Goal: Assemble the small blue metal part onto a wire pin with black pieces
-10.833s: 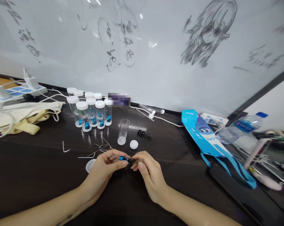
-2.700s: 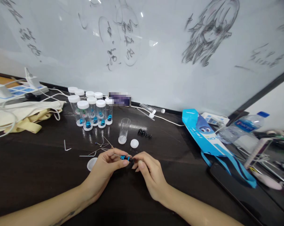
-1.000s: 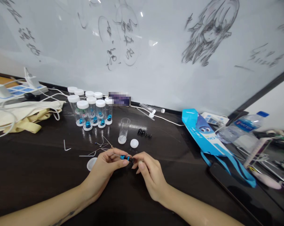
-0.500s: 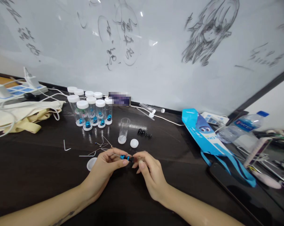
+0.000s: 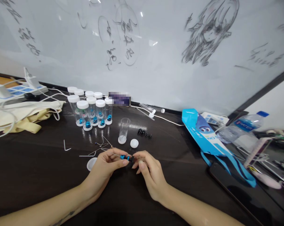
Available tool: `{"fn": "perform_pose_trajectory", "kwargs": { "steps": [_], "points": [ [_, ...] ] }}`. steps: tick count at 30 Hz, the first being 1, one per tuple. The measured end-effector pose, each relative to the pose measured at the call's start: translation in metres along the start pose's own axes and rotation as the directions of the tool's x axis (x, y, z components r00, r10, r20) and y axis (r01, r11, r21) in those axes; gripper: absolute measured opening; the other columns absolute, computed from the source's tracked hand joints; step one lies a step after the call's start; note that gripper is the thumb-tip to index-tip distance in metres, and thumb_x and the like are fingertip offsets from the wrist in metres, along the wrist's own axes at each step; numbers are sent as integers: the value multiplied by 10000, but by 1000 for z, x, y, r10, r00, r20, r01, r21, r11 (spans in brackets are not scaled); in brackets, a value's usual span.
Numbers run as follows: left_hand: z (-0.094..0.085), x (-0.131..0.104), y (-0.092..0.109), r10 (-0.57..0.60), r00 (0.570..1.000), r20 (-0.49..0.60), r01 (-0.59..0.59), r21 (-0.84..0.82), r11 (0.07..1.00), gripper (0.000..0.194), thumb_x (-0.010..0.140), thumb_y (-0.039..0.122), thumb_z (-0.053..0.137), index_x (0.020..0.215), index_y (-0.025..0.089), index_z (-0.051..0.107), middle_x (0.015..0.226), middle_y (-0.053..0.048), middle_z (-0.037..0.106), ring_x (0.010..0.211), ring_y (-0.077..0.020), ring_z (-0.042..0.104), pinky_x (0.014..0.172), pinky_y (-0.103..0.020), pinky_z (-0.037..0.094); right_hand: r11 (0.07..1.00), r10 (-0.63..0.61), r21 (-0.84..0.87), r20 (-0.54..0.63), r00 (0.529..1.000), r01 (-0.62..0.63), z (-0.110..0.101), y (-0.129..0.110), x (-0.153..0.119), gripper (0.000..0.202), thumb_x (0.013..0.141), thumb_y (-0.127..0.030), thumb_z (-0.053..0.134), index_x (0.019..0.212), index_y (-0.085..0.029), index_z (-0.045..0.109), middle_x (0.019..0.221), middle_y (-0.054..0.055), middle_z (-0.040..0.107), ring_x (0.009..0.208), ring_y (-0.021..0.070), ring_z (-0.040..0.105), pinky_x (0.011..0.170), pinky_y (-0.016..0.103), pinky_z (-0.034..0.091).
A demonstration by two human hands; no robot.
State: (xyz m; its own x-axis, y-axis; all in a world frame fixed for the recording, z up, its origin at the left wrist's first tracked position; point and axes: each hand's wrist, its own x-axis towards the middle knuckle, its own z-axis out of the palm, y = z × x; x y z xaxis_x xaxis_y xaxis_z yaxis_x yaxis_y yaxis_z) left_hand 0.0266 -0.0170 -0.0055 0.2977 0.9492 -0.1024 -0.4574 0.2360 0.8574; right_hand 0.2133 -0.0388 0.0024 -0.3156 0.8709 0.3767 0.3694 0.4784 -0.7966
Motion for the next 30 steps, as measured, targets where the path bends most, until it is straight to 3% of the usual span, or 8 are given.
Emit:
{"fn": "perform_pose_trajectory", "kwargs": {
  "steps": [6, 15, 26, 30],
  "points": [
    [-1, 0, -1, 0, 1000, 9, 0, 6, 1000, 159, 706, 143, 811, 834, 211, 747, 847, 11, 780, 795, -105, 672, 789, -189, 485, 1000, 4, -17, 15, 1000, -4, -1, -2, 1, 223, 1010, -293, 393, 1065, -210, 593, 878, 40, 612, 774, 164, 605, 657, 275, 507],
    [-1, 0, -1, 5, 1000, 22, -5, 0, 1000, 150, 718, 141, 800, 836, 217, 746, 879, 10, 778, 839, -123, 683, 804, -202, 500, 999, -3, -52, -4, 1000, 3, 2, -4, 4, 75, 915, -205, 601, 989, -204, 588, 884, 15, 644, 725, 134, 631, 598, 227, 490],
    [1, 0, 1, 10, 1000, 22, -11, 17, 1000, 156, 691, 137, 814, 815, 204, 748, 849, -3, 775, 821, -139, 679, 805, -230, 499, 995, 7, -101, 8, 1000, -6, 1, -6, 5, 73, 945, -240, 564, 910, -190, 603, 819, 12, 641, 676, 127, 601, 610, 234, 492],
    [1, -1, 0, 15, 1000, 17, -15, 13, 1000, 150, 703, 140, 807, 821, 214, 751, 853, 2, 775, 822, -134, 675, 806, -221, 491, 997, 16, -76, -3, 1000, -16, 1, -6, 4, 105, 967, -263, 523, 1003, -195, 595, 830, 20, 637, 693, 135, 613, 609, 240, 505]
  ]
}}
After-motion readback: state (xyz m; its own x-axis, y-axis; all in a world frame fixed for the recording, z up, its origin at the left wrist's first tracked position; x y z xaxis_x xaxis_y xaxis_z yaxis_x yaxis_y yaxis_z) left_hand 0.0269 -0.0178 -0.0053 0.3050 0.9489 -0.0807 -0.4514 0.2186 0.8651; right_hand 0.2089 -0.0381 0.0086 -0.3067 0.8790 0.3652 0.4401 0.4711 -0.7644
